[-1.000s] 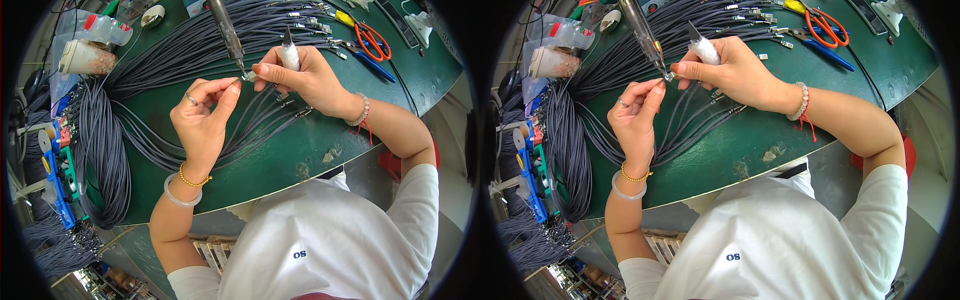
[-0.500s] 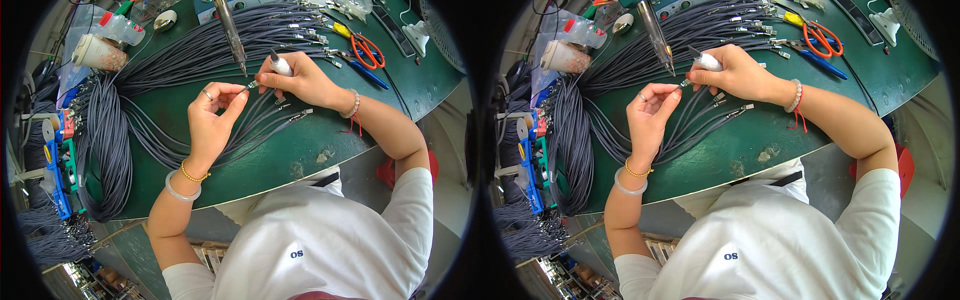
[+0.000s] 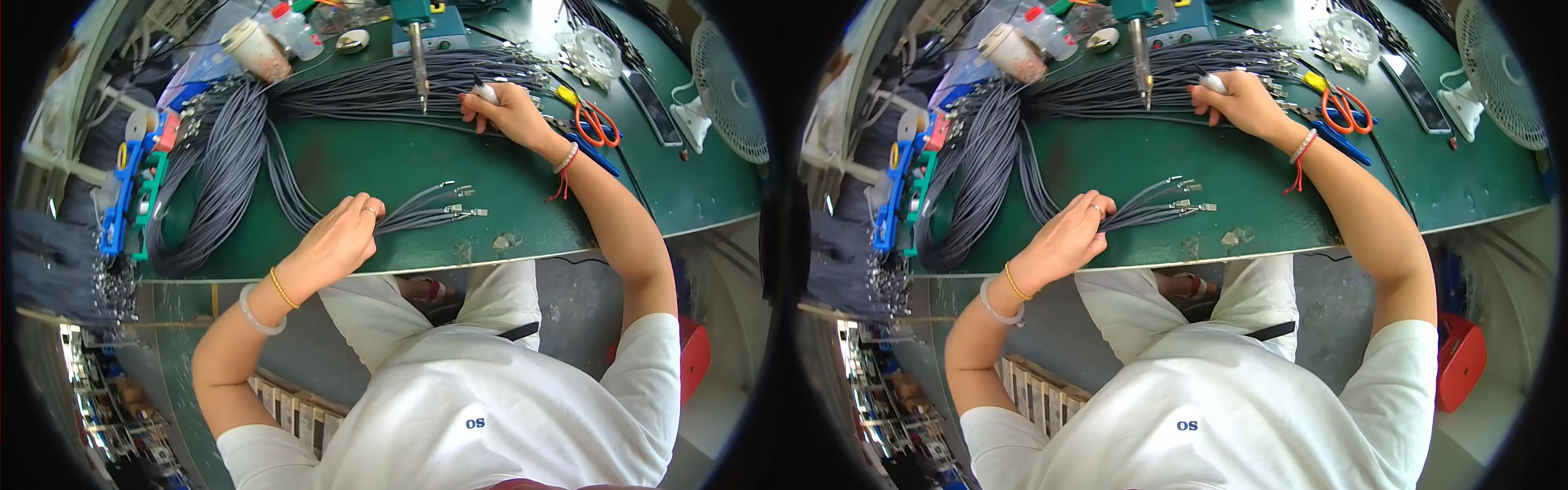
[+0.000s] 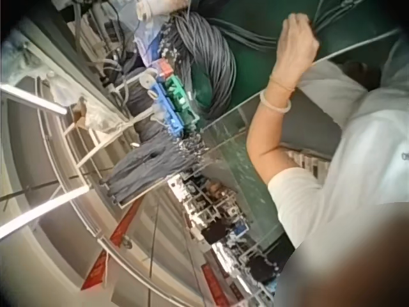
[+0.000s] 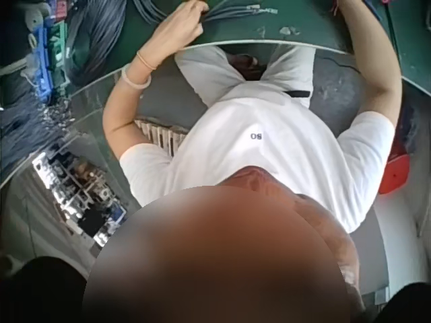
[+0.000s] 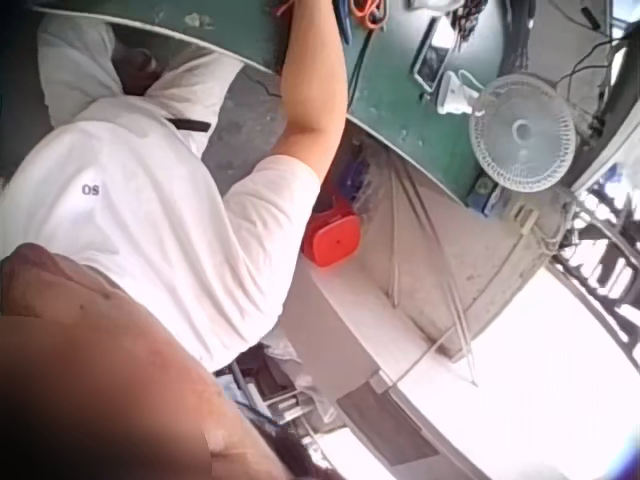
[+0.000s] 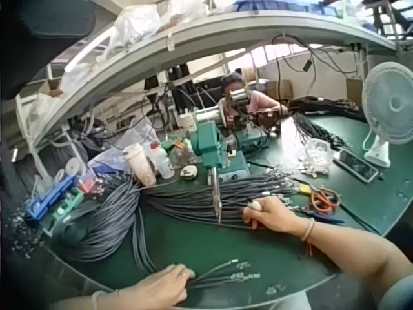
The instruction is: The person is soldering connectors to a bundle of black wires at a factory workbench.
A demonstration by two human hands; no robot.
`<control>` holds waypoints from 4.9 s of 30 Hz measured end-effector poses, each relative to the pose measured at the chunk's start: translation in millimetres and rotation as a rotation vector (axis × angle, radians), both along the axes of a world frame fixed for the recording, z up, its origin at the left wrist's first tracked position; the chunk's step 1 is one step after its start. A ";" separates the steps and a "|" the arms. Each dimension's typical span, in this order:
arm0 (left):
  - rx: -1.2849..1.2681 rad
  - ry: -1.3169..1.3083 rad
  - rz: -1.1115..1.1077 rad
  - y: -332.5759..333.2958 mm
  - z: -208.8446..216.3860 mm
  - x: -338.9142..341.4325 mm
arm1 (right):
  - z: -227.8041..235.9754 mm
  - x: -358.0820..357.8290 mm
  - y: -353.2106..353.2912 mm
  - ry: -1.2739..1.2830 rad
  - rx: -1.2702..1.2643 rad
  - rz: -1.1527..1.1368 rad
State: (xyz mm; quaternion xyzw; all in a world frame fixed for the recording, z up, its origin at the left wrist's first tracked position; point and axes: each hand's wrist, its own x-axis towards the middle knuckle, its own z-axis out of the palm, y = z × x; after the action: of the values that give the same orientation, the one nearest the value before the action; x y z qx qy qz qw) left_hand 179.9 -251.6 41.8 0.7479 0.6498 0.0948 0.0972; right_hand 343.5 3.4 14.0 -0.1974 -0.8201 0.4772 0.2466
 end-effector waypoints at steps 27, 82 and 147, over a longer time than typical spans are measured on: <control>-0.453 0.534 0.054 -115.3 48.8 -42.1 | 8.6 57.8 -5.5 -0.034 0.159 -0.272; 0.461 0.034 -0.295 86.0 -111.6 -62.1 | -32.4 7.1 -37.0 -0.042 0.458 0.028; -0.381 -1.598 0.412 178.2 -72.7 -113.1 | -53.6 -99.9 69.4 -0.014 -0.380 -0.185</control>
State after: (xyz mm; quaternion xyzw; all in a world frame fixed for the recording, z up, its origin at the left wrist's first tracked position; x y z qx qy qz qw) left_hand 66.7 -73.4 -30.9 0.2939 0.5139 0.4996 0.6324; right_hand 243.6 72.9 -39.6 -0.3182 -0.6953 0.5974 0.2420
